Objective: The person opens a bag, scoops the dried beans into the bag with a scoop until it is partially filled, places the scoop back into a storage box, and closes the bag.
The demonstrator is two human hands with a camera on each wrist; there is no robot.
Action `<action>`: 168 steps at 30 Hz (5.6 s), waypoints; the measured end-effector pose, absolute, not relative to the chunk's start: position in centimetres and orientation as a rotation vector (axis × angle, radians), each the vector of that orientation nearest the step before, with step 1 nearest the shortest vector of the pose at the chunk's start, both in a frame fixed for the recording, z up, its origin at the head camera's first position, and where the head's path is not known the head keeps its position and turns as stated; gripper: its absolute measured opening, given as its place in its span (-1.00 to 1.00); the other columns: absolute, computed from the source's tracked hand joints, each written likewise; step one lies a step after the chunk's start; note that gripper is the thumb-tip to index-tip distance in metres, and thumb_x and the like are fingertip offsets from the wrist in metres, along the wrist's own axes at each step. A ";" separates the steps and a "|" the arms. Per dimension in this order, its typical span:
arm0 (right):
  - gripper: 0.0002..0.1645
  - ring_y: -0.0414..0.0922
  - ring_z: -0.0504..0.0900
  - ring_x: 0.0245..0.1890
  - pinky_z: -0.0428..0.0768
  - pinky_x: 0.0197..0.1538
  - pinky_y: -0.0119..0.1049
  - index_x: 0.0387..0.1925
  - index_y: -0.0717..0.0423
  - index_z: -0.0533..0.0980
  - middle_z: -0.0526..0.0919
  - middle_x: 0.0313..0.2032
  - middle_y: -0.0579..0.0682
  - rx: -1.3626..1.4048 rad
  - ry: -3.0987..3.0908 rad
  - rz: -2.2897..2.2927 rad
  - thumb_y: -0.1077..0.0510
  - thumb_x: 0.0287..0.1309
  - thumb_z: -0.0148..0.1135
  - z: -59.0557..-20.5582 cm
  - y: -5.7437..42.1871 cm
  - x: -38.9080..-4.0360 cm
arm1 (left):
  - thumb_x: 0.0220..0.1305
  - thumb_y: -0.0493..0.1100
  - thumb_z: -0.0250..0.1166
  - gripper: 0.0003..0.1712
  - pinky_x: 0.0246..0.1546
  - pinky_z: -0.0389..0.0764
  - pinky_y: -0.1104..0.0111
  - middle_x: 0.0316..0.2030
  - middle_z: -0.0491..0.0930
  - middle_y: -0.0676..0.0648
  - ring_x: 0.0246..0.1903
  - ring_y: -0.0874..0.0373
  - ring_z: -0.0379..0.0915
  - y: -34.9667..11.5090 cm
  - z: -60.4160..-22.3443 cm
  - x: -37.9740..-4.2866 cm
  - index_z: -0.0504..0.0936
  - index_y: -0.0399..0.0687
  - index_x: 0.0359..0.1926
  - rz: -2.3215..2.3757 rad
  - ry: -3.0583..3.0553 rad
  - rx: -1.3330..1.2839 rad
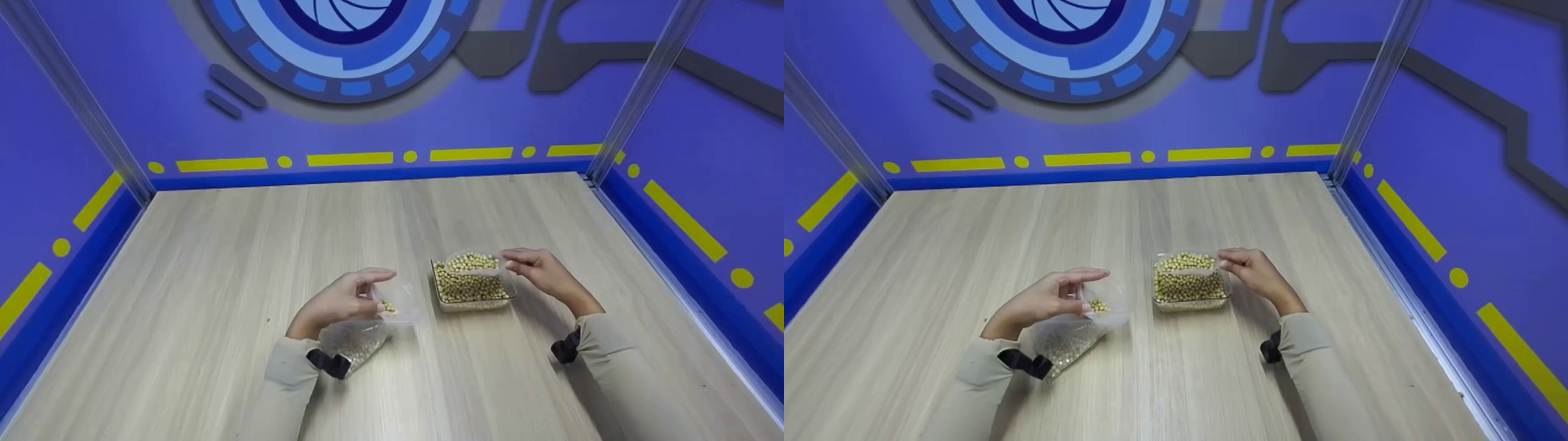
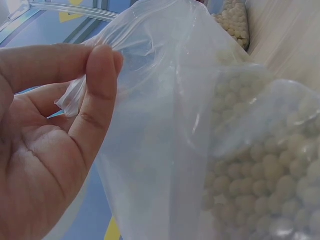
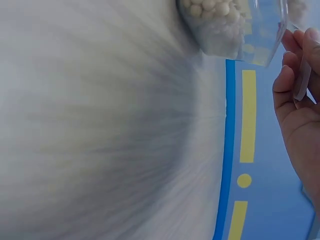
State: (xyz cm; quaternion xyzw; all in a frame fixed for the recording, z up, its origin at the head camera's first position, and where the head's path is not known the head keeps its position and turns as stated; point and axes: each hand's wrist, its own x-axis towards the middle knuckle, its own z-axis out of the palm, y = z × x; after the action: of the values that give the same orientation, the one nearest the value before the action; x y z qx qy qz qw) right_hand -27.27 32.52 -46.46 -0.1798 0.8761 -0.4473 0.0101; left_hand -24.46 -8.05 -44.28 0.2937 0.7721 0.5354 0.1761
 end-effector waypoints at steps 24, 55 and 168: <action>-0.55 0.02 0.52 0.16 0.46 0.04 -0.62 0.11 0.43 0.48 0.49 0.15 0.39 -0.655 2.651 -1.480 0.21 0.29 0.13 -45.4 28.6 -27.5 | 0.08 -0.41 0.26 -0.29 -0.37 0.46 0.56 0.32 0.31 -0.25 -0.44 0.32 0.33 -8.2 -43.9 -24.6 0.35 -0.33 0.32 1.521 2.189 0.847; -0.65 0.12 0.54 0.12 0.49 0.10 -0.48 0.04 0.36 0.56 0.62 0.04 0.28 -0.842 2.607 -1.371 0.28 0.26 0.15 -45.3 24.6 -28.1 | 0.06 -0.44 0.23 -0.28 -0.42 0.47 0.58 0.31 0.30 -0.30 -0.47 0.35 0.36 -8.4 -43.6 -24.8 0.33 -0.37 0.31 1.547 2.148 0.861; -0.72 0.05 0.64 -0.16 0.63 -0.08 -0.08 -0.10 0.26 0.65 0.72 -0.14 0.15 -1.379 2.813 -0.638 0.41 0.14 0.21 -36.9 23.7 -28.8 | 0.08 -0.45 0.24 -0.28 -0.43 0.58 0.45 -0.35 0.48 -0.26 -0.50 0.27 0.41 -8.6 -42.4 -24.7 0.33 -0.33 0.33 1.567 2.102 0.841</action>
State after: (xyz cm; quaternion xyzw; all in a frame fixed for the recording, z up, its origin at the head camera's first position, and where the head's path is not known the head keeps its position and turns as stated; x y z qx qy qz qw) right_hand -28.84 23.72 -36.89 -0.4313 0.8795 -0.1994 -0.0276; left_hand -24.74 -8.58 -42.44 0.2998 0.7491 0.5584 0.1928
